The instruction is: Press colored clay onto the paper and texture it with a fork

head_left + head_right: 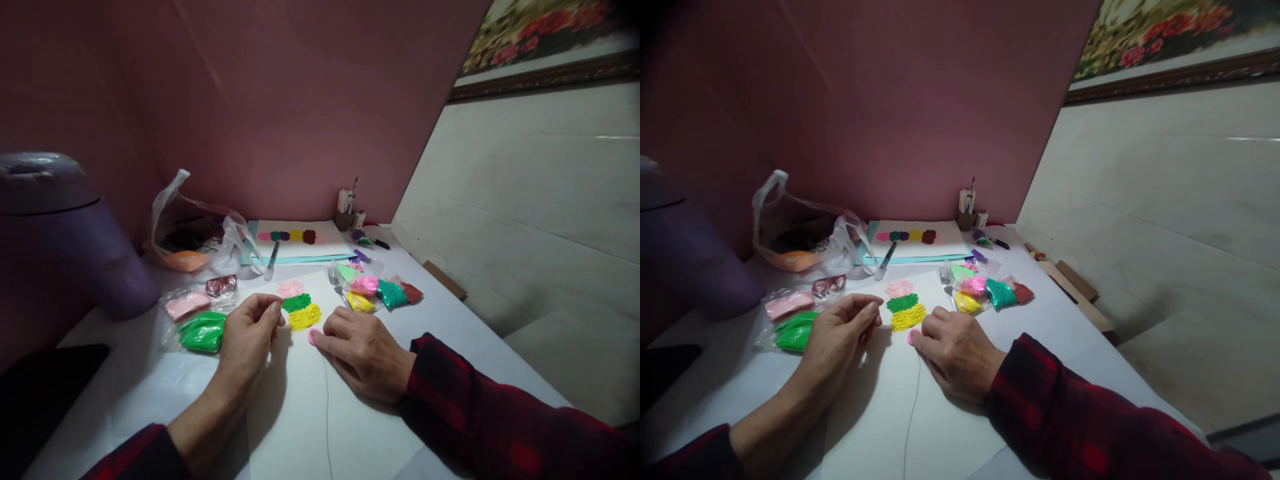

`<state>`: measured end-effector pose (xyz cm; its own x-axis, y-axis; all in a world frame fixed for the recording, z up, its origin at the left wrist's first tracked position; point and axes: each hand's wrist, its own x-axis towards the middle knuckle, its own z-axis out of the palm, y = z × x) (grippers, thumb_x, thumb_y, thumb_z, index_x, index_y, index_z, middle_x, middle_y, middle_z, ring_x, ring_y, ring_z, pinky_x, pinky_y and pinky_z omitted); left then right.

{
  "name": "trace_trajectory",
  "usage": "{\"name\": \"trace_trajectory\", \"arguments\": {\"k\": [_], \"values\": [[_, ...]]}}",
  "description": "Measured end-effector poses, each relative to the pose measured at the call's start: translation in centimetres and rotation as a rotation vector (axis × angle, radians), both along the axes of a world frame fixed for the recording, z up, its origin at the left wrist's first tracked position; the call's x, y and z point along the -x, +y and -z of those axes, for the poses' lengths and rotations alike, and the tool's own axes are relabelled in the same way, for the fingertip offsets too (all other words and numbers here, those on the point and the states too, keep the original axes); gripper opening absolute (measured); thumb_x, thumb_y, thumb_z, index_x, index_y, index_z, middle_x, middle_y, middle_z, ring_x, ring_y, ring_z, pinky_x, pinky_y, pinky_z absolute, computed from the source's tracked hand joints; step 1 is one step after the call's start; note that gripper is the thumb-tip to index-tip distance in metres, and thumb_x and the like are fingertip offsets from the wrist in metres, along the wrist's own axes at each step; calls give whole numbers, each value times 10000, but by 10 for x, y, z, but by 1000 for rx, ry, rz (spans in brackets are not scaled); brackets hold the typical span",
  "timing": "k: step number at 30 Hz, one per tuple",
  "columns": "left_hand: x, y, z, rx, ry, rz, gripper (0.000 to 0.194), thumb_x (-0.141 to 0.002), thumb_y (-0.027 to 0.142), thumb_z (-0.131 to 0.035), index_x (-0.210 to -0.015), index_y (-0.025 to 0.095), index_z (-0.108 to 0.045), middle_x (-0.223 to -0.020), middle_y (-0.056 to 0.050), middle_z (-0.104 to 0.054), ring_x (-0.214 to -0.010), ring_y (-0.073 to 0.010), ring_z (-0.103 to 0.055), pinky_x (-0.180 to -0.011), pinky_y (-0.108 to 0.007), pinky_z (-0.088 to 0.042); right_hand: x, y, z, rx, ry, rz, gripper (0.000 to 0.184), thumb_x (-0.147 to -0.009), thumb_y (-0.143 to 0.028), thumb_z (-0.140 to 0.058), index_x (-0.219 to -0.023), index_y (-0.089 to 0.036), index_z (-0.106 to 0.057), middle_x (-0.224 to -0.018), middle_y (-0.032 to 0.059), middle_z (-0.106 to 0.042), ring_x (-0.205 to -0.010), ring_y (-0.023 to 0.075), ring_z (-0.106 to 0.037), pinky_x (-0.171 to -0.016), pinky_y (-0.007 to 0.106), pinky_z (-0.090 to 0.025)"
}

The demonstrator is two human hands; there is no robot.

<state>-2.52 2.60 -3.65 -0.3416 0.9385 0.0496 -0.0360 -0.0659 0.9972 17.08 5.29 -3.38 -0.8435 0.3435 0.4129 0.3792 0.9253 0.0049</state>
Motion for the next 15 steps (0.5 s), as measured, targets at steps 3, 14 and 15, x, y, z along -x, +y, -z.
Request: {"name": "trace_trajectory", "arguments": {"k": [3,14,15], "values": [[1,1,1,1,-1,2,219,-711,326,-676,-794,129,-624,-545,43,-567,-451,-67,-435,-431,-171,-320,0,0,0,5,-18,-7,250,-939,-141,-428,-1024,-95,-658,-824,86,-611,-769,200,-464,-643,334,-381],[1,1,1,5,1,-7,231,-710,344,-676,-786,132,-621,-542,51,-556,-446,-67,-434,-418,-172,-317,1,0,0,46,-15,-20,247,-920,-117,-429,-993,-82,-662,-838,96,-620,-788,203,-473,-668,339,-393],[0,1,1,3,0,-6,230,-711,343,-673,-790,133,-621,-542,51,-555,-448,-68,-433,-420,-173,-318,1,0,2,66,23,-19,241,-912,-112,-437,-995,-87,-662,-838,96,-621,-787,202,-478,-672,340,-395]]}}
